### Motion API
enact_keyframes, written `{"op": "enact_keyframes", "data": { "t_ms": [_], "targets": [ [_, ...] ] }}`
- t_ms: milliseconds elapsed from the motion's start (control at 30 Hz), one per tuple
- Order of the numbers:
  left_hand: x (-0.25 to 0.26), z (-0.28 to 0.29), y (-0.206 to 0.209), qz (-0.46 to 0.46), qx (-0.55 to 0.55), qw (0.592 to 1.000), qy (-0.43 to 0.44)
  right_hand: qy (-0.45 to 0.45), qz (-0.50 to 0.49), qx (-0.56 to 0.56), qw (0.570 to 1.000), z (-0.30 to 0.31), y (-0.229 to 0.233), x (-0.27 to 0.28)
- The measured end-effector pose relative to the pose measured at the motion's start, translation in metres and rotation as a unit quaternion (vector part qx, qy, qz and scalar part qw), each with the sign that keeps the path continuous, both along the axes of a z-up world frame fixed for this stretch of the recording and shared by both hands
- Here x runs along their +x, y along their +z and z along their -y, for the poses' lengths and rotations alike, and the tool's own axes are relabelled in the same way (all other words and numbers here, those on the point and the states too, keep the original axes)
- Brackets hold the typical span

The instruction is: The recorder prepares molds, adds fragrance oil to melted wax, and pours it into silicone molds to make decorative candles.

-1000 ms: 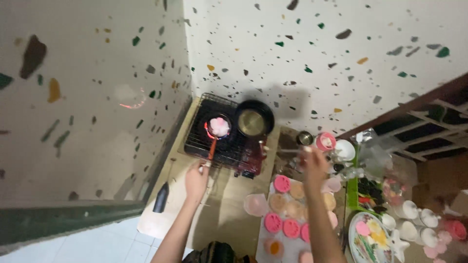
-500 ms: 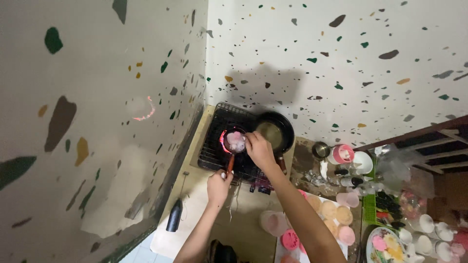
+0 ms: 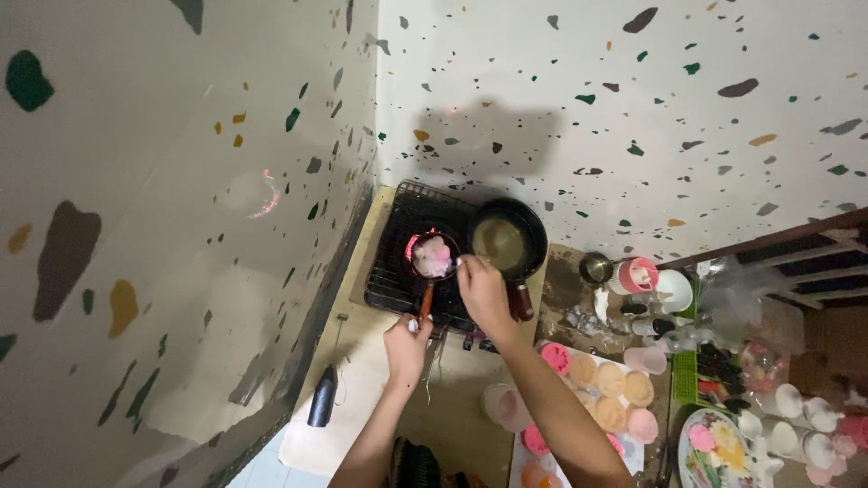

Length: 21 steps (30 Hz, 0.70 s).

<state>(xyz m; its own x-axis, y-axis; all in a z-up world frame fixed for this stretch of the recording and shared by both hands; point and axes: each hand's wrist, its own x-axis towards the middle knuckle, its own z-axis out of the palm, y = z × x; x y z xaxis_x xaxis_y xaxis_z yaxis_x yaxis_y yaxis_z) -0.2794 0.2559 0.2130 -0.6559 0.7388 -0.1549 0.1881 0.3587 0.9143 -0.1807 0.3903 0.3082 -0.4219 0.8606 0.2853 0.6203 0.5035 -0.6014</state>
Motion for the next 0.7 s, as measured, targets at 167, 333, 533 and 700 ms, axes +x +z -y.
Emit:
{"op": "enact_keyframes", "data": {
  "t_ms": [167, 333, 533, 700],
  "targets": [
    [0.0, 0.001, 0.006, 0.013, -0.007, 1.0, 0.002, 0.012, -0.018, 0.033, 0.999, -0.002, 0.028, 0.003],
    [-0.001, 0.001, 0.011, 0.006, -0.003, 1.0, -0.006, 0.103, -0.011, 0.018, 0.994, -0.004, 0.005, 0.003],
    [-0.003, 0.002, 0.012, 0.028, -0.014, 0.999, -0.006, 0.105, -0.057, -0.007, 0.993, -0.008, -0.021, -0.007],
    [0.0, -0.001, 0.002, 0.021, -0.027, 0.999, 0.001, -0.203, -0.135, -0.248, 0.938, -0.019, -0.024, -0.025]
  ]
}}
